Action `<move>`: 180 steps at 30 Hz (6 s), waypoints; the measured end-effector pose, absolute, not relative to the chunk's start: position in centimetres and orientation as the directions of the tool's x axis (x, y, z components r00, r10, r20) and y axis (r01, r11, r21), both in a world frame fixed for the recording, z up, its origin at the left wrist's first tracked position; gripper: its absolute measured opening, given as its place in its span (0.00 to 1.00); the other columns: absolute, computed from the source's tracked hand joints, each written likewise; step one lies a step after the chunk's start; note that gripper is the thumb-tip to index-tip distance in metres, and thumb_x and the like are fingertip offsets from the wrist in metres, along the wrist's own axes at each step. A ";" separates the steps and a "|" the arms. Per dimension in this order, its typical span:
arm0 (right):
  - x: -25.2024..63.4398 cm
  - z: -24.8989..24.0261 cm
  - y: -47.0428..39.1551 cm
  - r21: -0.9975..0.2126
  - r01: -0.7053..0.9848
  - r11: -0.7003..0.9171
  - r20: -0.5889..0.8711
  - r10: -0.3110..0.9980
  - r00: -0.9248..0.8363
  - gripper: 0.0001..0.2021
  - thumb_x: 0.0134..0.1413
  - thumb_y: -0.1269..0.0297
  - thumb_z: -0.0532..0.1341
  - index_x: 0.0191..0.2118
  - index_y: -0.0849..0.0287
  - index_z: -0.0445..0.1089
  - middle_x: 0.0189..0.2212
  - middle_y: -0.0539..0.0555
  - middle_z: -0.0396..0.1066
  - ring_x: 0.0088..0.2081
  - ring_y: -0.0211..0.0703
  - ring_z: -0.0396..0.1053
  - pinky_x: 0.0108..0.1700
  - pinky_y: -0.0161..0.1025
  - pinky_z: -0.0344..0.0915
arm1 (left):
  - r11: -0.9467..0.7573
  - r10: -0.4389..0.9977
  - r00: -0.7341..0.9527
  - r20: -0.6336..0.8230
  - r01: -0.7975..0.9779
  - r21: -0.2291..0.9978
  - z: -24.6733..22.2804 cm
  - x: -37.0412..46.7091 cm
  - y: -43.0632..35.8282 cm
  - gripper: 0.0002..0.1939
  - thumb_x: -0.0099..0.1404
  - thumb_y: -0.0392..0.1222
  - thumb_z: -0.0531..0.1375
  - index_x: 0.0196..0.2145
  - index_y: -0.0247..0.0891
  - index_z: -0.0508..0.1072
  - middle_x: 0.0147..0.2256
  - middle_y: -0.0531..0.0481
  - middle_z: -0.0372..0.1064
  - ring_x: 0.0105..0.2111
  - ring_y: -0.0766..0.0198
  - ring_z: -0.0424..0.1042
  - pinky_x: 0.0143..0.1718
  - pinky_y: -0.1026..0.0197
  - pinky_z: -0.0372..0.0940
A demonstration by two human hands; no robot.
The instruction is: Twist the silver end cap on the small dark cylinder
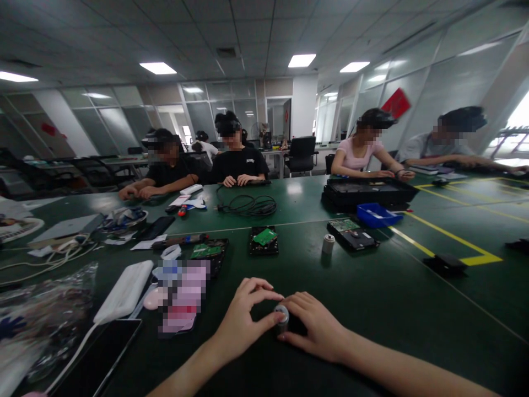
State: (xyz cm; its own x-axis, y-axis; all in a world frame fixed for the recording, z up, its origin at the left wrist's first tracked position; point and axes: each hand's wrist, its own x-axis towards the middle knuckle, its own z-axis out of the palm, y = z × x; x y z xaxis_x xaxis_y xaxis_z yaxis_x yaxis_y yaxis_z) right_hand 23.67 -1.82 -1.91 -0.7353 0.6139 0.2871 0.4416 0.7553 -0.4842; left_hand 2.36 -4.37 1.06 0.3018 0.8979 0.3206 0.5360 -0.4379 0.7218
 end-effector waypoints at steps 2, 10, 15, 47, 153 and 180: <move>23.6 -2.0 -1.8 -0.473 0.447 0.759 0.288 0.613 -0.736 0.17 0.57 0.54 0.62 0.48 0.58 0.68 0.46 0.56 0.72 0.45 0.49 0.67 0.49 0.46 0.61 | -0.423 0.906 0.278 0.319 0.562 0.711 1.0 2.4 -4.4 0.05 0.60 0.47 0.67 0.36 0.52 0.79 0.45 0.49 0.65 0.48 0.52 0.63 0.51 0.49 0.59; 23.5 -2.0 -1.9 -0.450 0.473 0.757 0.279 0.623 -0.731 0.19 0.56 0.54 0.62 0.49 0.58 0.68 0.48 0.56 0.73 0.46 0.50 0.69 0.50 0.46 0.62 | -0.415 0.904 0.177 0.389 0.586 0.697 0.8 1.2 -3.2 0.06 0.63 0.49 0.64 0.38 0.53 0.80 0.34 0.51 0.65 0.41 0.56 0.64 0.44 0.54 0.60; 23.5 -1.5 -2.0 -0.455 0.477 0.752 0.270 0.627 -0.730 0.19 0.57 0.54 0.62 0.50 0.58 0.69 0.46 0.56 0.73 0.45 0.49 0.69 0.50 0.45 0.62 | -0.353 0.935 0.278 0.219 0.706 0.614 -1.3 -1.2 -1.3 0.05 0.59 0.47 0.67 0.35 0.55 0.80 0.32 0.51 0.63 0.39 0.56 0.62 0.42 0.55 0.59; 23.6 -2.2 -1.7 -0.438 0.449 0.779 0.308 0.599 -0.740 0.16 0.57 0.55 0.62 0.47 0.59 0.69 0.46 0.57 0.72 0.46 0.49 0.68 0.50 0.46 0.62 | -0.455 0.890 0.343 0.300 0.632 0.628 1.1 2.5 -4.4 0.09 0.62 0.53 0.64 0.39 0.55 0.79 0.32 0.51 0.66 0.38 0.55 0.62 0.40 0.54 0.58; 23.6 -2.2 -1.5 -0.435 0.447 0.782 0.292 0.592 -0.752 0.18 0.57 0.54 0.62 0.49 0.58 0.69 0.47 0.57 0.71 0.47 0.50 0.67 0.51 0.47 0.60 | -0.523 0.840 0.278 0.465 0.640 0.563 0.5 3.4 -5.5 0.04 0.65 0.45 0.63 0.35 0.52 0.79 0.32 0.53 0.73 0.38 0.56 0.66 0.38 0.53 0.58; 23.5 -1.9 -1.5 -0.439 0.463 0.770 0.263 0.603 -0.753 0.19 0.56 0.54 0.63 0.50 0.58 0.68 0.49 0.57 0.70 0.47 0.50 0.67 0.51 0.47 0.60 | -0.547 0.801 0.230 0.552 0.657 0.520 0.9 2.9 -4.8 0.05 0.67 0.35 0.60 0.36 0.42 0.75 0.36 0.52 0.73 0.39 0.58 0.68 0.40 0.55 0.59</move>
State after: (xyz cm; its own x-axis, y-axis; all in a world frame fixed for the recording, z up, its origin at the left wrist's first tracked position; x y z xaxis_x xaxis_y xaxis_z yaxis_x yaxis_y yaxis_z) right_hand 23.53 -1.51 -1.93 -0.7530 0.6030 0.2635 0.4631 0.7700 -0.4389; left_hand 2.85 -4.79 0.87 0.2304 0.8013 0.5521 0.6566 -0.5467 0.5195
